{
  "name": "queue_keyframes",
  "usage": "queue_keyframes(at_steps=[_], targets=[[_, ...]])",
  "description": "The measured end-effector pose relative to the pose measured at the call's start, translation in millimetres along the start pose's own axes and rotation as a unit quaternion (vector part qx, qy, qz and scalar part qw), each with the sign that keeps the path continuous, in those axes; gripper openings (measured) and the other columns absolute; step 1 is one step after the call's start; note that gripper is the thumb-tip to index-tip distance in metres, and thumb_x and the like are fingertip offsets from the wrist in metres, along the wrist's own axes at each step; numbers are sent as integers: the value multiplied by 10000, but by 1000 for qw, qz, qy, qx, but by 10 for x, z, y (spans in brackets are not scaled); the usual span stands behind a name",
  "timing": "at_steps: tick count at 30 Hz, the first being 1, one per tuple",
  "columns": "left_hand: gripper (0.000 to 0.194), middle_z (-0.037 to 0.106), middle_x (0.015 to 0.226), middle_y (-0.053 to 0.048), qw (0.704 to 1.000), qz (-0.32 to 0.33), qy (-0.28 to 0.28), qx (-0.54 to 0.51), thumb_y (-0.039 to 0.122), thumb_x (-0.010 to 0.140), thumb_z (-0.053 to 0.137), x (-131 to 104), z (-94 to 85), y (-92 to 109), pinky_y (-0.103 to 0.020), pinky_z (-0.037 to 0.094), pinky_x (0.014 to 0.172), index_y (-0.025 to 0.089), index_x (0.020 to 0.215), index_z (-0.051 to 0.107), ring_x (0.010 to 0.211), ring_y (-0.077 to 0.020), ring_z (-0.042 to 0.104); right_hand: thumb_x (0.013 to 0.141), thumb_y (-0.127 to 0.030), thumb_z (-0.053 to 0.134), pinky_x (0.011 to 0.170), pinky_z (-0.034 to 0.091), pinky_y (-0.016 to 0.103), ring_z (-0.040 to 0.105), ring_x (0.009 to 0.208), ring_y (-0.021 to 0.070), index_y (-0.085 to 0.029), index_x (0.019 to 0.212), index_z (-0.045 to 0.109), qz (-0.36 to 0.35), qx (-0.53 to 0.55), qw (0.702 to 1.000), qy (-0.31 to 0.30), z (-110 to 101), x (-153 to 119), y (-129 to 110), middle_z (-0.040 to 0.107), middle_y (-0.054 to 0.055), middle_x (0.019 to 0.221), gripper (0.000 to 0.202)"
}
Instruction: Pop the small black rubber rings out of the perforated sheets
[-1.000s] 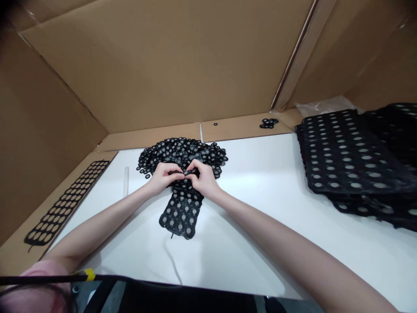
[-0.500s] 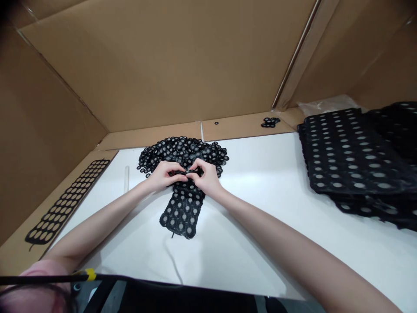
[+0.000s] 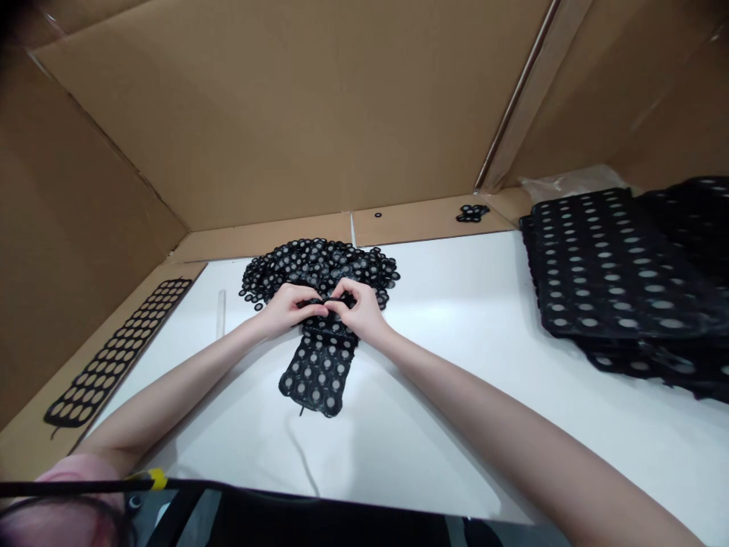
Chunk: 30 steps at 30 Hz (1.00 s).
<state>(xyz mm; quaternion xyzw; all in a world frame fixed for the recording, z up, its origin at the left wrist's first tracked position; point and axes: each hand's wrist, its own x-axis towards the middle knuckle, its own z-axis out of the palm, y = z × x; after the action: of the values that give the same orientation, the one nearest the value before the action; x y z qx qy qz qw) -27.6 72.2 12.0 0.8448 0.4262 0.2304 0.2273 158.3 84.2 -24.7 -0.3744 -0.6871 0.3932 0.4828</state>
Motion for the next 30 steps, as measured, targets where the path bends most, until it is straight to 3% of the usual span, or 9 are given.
queue_keyframes(at_steps=[12,21,25,30], targets=[[460,504,595,15,996,61,5,62,473,925,494,-25,51,72,-205,318,560,127,631,565,564,-90,462,633,-244,652,669,414,302,521,661,159,-198,605,536,26,37,999,-4,11,26,15,583,-13,633,128],[428,557,611,14,1000,24,10,14,501,879,552,-12,-62,57,-207,333,555,129,682,629,568,-89,473,717,-292,648,717,467,334,600,721,188,-200,701,591,2,20,1000,8,12,14,11,664,20,731,109],[366,649,692,-7,999,10,27,-22,475,873,569,8,-123,16,-200,371,568,136,813,692,592,-94,532,737,-304,652,791,487,355,633,807,203,-203,783,633,-8,21,1000,13,8,12,13,696,36,830,112],[350,685,686,-27,998,12,52,12,473,827,635,28,-75,-30,-200,397,570,134,832,721,568,-98,555,733,-250,626,782,482,356,629,804,204,-192,810,639,-4,9,1000,16,19,0,39,691,43,837,97]])
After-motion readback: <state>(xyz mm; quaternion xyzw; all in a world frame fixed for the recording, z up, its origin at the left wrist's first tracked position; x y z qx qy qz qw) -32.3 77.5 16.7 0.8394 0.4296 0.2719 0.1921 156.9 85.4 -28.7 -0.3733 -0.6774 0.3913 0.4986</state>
